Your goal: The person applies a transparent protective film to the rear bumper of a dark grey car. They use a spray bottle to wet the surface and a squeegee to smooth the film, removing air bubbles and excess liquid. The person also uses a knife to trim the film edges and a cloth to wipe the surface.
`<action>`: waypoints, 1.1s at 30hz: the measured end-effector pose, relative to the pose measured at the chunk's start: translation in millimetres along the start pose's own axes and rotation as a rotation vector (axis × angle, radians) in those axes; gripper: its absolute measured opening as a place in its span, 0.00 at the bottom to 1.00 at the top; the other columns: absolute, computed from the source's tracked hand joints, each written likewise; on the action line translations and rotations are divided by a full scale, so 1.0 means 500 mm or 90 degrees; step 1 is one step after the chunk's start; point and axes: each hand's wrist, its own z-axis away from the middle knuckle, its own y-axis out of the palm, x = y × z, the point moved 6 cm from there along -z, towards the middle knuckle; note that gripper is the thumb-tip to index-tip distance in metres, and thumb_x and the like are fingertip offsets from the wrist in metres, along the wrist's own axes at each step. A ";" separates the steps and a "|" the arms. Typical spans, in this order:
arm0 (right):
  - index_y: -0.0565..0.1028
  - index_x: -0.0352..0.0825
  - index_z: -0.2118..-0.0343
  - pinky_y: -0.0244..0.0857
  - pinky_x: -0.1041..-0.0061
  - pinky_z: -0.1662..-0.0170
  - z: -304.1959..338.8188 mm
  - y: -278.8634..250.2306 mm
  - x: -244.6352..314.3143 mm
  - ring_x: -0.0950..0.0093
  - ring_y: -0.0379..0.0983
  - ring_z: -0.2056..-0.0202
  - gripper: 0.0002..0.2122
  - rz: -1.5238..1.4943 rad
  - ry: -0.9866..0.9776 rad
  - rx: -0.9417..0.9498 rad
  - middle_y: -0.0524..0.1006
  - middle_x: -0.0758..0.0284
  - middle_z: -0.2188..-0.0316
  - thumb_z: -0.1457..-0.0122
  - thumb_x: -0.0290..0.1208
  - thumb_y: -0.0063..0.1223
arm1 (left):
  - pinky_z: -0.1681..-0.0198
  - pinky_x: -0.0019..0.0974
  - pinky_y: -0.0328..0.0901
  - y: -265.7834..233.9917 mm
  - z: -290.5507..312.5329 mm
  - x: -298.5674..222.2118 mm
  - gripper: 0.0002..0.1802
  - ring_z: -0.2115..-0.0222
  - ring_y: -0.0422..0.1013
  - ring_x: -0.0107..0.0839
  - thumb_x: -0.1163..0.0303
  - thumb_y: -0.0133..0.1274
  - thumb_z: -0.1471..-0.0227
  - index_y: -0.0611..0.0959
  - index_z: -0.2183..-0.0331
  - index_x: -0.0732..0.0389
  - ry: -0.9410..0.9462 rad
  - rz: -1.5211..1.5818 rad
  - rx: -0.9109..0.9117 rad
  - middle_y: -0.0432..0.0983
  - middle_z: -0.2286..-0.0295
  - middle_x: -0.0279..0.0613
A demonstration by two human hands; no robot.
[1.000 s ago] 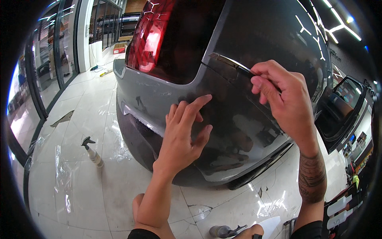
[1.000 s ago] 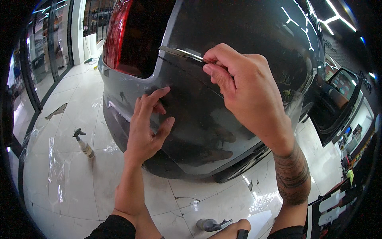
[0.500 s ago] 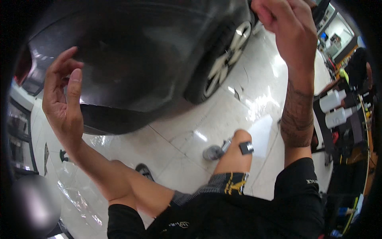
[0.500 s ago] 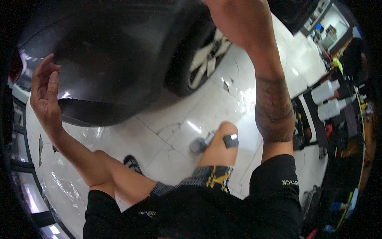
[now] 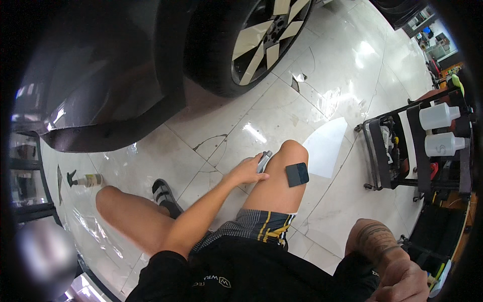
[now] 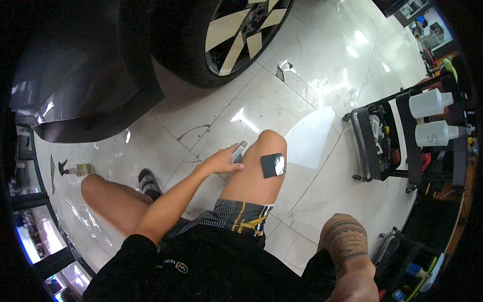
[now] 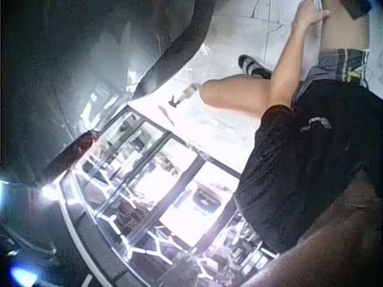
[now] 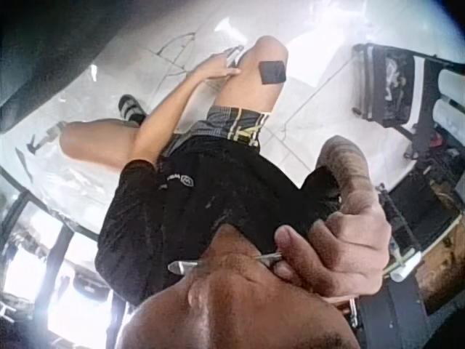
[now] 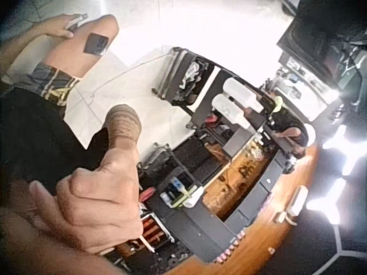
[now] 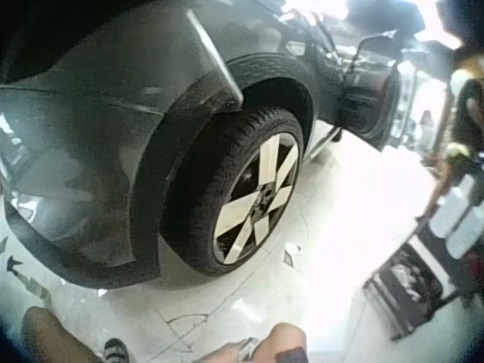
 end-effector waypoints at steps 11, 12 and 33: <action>0.56 0.29 0.40 0.67 0.72 0.55 0.134 0.371 -0.581 0.66 0.71 0.57 0.39 -0.012 0.160 -0.201 0.73 0.57 0.59 0.49 0.47 0.60 | 0.56 0.51 0.64 -0.213 0.191 -0.236 0.38 0.60 0.70 0.62 0.49 0.46 0.45 0.60 0.43 0.67 0.009 0.047 -0.295 0.72 0.62 0.67; 0.58 0.28 0.41 0.69 0.73 0.59 0.124 0.382 -0.557 0.68 0.74 0.62 0.38 -0.185 0.128 -0.323 0.74 0.58 0.63 0.48 0.46 0.60 | 0.57 0.52 0.64 -0.244 0.214 -0.278 0.40 0.62 0.70 0.62 0.47 0.45 0.45 0.60 0.44 0.69 0.044 0.026 -0.299 0.73 0.64 0.67; 0.62 0.38 0.42 0.62 0.61 0.57 0.182 0.637 -0.784 0.54 0.68 0.60 0.35 -0.091 0.206 -0.135 0.72 0.54 0.62 0.57 0.21 0.58 | 0.58 0.40 0.67 -0.852 0.262 -0.768 0.13 0.59 0.69 0.38 0.72 0.53 0.48 0.72 0.59 0.58 0.427 -0.920 -0.567 0.70 0.64 0.42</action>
